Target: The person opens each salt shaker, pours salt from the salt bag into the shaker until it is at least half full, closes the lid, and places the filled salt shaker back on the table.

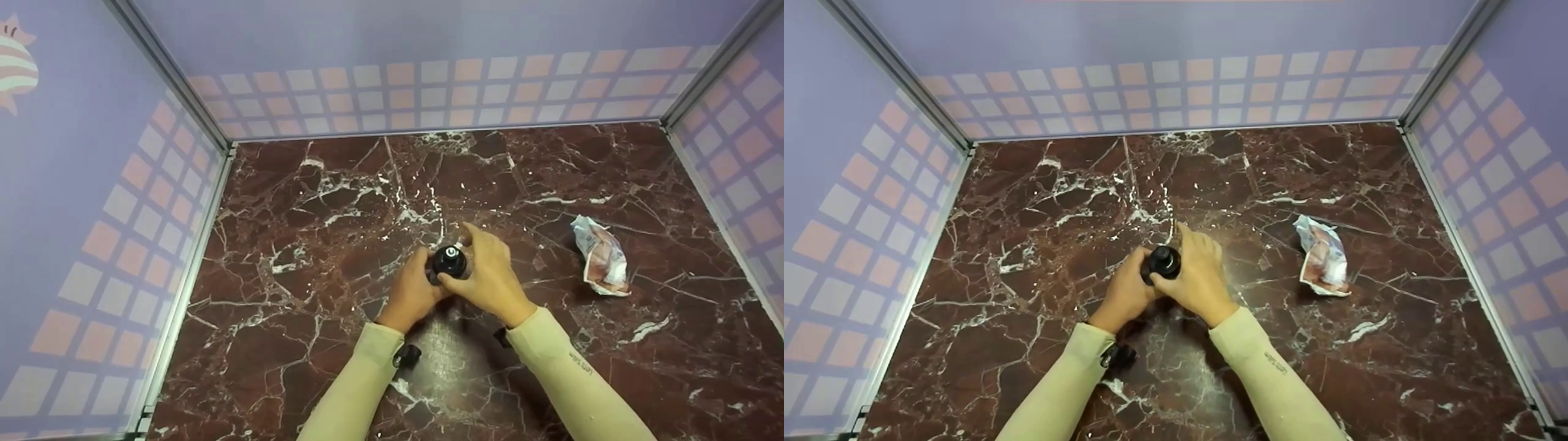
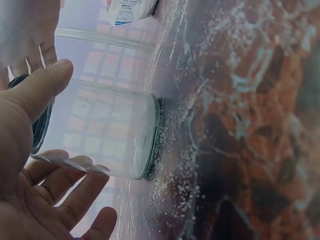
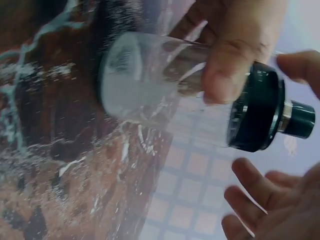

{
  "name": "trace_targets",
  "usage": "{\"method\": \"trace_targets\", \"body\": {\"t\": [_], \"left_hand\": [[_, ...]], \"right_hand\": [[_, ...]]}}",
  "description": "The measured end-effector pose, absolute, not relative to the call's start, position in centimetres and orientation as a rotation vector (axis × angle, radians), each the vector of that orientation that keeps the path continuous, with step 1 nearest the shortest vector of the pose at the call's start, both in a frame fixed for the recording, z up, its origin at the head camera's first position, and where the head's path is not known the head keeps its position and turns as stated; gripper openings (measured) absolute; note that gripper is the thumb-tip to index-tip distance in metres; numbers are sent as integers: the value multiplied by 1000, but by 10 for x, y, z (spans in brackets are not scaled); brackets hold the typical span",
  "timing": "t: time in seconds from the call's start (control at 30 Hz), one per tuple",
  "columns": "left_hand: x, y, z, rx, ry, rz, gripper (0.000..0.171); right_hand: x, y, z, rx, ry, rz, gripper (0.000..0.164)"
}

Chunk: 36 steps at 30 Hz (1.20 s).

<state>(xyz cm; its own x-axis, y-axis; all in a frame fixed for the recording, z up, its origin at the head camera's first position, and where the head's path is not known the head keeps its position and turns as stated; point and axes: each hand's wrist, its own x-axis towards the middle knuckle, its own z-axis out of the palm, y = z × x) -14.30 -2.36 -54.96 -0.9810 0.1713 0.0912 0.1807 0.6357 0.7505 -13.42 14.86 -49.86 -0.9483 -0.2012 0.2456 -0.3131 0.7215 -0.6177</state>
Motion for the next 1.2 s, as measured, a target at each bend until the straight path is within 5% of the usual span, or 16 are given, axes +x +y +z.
{"method": "trace_targets", "body": {"t": [1.2], "left_hand": [[-144,-21,-549,-327,-2828,-1375,61]], "right_hand": [[-132,150,-504,517,-2696,1103,96]]}}
